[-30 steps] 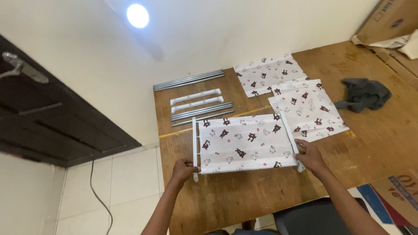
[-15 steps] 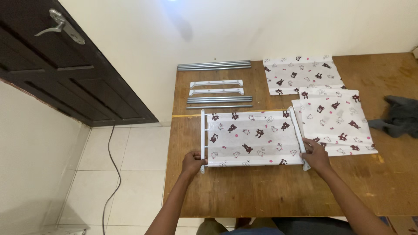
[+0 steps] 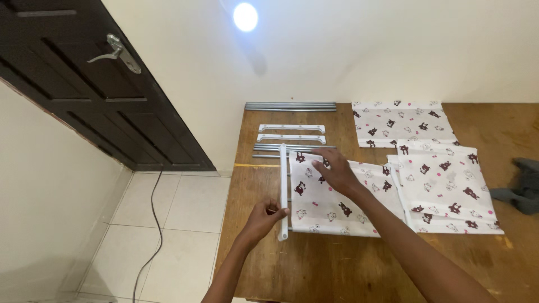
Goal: The person assembles a small shelving unit by inserting metal rods into a white plastic frame and attaching patterned fabric shelves. They repeatedly insert and remove rods to fit the shelves, then place the assembled unit on the floor.
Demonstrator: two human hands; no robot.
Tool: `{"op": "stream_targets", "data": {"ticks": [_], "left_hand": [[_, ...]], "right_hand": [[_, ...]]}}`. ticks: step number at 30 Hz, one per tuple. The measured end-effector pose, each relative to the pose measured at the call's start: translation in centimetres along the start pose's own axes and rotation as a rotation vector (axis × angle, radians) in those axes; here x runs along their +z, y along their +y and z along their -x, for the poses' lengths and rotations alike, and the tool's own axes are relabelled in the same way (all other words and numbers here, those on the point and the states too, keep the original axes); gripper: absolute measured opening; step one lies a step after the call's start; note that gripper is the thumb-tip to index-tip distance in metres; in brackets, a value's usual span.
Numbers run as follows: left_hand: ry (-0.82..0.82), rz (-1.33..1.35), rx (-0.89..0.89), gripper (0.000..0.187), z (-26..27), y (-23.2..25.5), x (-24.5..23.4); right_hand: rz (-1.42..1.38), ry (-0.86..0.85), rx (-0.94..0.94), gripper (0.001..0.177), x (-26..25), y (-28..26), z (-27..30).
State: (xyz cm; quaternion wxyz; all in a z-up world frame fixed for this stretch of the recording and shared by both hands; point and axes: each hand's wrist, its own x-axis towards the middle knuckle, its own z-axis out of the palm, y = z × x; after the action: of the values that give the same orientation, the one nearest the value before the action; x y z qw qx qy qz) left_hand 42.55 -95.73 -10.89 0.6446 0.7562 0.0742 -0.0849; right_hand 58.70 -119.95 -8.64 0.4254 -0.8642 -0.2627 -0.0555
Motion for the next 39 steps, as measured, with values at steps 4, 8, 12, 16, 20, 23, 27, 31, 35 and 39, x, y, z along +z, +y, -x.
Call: {"op": "stream_targets", "data": {"ticks": [4,8,12,16,20,23,27,31,35,39], "left_hand": [[-0.071,0.035,0.024,0.031,0.1,3.1,0.6],[-0.213,-0.207,0.038,0.038,-0.6,5.1,-1.0],[0.004,-0.562,0.021,0.058,-5.0,8.2,-3.1],[0.172,-0.588,0.454,0.072,-10.5,12.2,-2.8],[-0.088,-0.412,0.285,0.058,-13.4,15.2,-2.0],[-0.056,-0.542,0.515,0.052,-14.1,16.3,-1.9],[-0.026,-0.750,0.466,0.049,-15.1,16.5,-2.1],[0.041,-0.852,0.611,0.046,-15.6,15.7,-2.3],[0.013,-0.882,0.555,0.043,-16.0,15.3,-3.0],[0.051,-0.902,0.521,0.045,-15.7,15.6,-4.1]], "right_hand": [[-0.020,-0.107,0.068,0.037,2.1,-3.2,-5.3],[-0.321,-0.204,0.158,0.037,1.9,-3.7,-6.7],[-0.397,-0.229,0.198,0.033,0.9,-4.0,-6.9],[-0.288,-0.198,0.278,0.029,-0.3,-4.9,-6.7],[-0.449,-0.146,0.145,0.027,-1.3,-5.0,-6.8],[-0.389,-0.128,0.174,0.025,-1.8,-4.5,-7.0],[-0.296,-0.126,0.168,0.026,-1.5,-4.3,-6.9],[-0.179,-0.114,0.063,0.026,-1.2,-4.8,-7.0],[-0.171,-0.123,0.131,0.027,-0.5,-5.1,-7.0],[-0.084,-0.102,0.104,0.027,0.3,-5.6,-7.5]]}}
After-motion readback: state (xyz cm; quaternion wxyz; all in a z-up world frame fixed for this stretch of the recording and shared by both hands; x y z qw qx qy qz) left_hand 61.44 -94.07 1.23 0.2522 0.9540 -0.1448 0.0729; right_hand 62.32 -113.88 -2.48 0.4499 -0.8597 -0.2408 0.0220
